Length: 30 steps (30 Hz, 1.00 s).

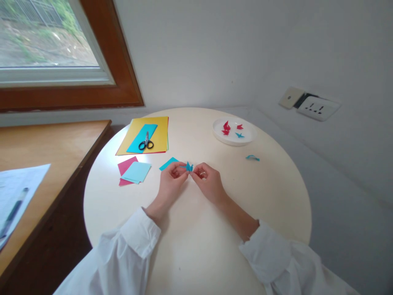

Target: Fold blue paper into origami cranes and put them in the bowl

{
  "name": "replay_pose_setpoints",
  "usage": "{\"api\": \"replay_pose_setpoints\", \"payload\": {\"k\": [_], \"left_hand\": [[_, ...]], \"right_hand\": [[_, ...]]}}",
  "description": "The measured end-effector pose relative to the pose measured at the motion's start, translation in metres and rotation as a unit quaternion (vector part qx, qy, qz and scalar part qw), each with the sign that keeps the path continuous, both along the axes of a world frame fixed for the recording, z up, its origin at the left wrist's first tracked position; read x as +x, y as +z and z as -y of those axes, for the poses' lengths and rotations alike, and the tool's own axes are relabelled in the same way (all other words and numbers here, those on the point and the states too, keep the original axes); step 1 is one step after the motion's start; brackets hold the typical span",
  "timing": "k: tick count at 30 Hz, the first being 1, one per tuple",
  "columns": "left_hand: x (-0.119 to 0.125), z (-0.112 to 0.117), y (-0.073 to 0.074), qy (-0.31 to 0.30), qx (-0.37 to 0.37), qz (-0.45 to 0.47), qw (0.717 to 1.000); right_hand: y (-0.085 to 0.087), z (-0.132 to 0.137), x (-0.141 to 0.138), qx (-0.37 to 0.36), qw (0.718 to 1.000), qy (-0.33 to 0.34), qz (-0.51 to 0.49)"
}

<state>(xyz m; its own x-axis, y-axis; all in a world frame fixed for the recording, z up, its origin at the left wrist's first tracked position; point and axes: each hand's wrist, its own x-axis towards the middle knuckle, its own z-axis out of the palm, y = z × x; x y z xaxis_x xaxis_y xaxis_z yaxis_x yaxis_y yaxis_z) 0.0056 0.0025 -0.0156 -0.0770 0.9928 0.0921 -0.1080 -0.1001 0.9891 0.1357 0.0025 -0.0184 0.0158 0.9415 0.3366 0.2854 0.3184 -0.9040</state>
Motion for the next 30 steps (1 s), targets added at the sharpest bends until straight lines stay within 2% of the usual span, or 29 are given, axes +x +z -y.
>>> {"api": "replay_pose_setpoints", "payload": {"k": [9, 17, 30], "left_hand": [[0.002, 0.0, -0.002, 0.028, 0.033, -0.045, 0.998], [0.002, 0.004, 0.003, 0.024, 0.047, -0.062, 0.997], [0.003, 0.007, 0.009, 0.012, 0.058, -0.074, 0.996]], "right_hand": [[-0.007, -0.001, -0.002, 0.019, 1.0, 0.021, 0.009], [0.001, 0.004, 0.0, -0.009, 0.999, 0.05, -0.005], [0.001, 0.003, 0.002, -0.003, 0.998, 0.058, -0.018]]}}
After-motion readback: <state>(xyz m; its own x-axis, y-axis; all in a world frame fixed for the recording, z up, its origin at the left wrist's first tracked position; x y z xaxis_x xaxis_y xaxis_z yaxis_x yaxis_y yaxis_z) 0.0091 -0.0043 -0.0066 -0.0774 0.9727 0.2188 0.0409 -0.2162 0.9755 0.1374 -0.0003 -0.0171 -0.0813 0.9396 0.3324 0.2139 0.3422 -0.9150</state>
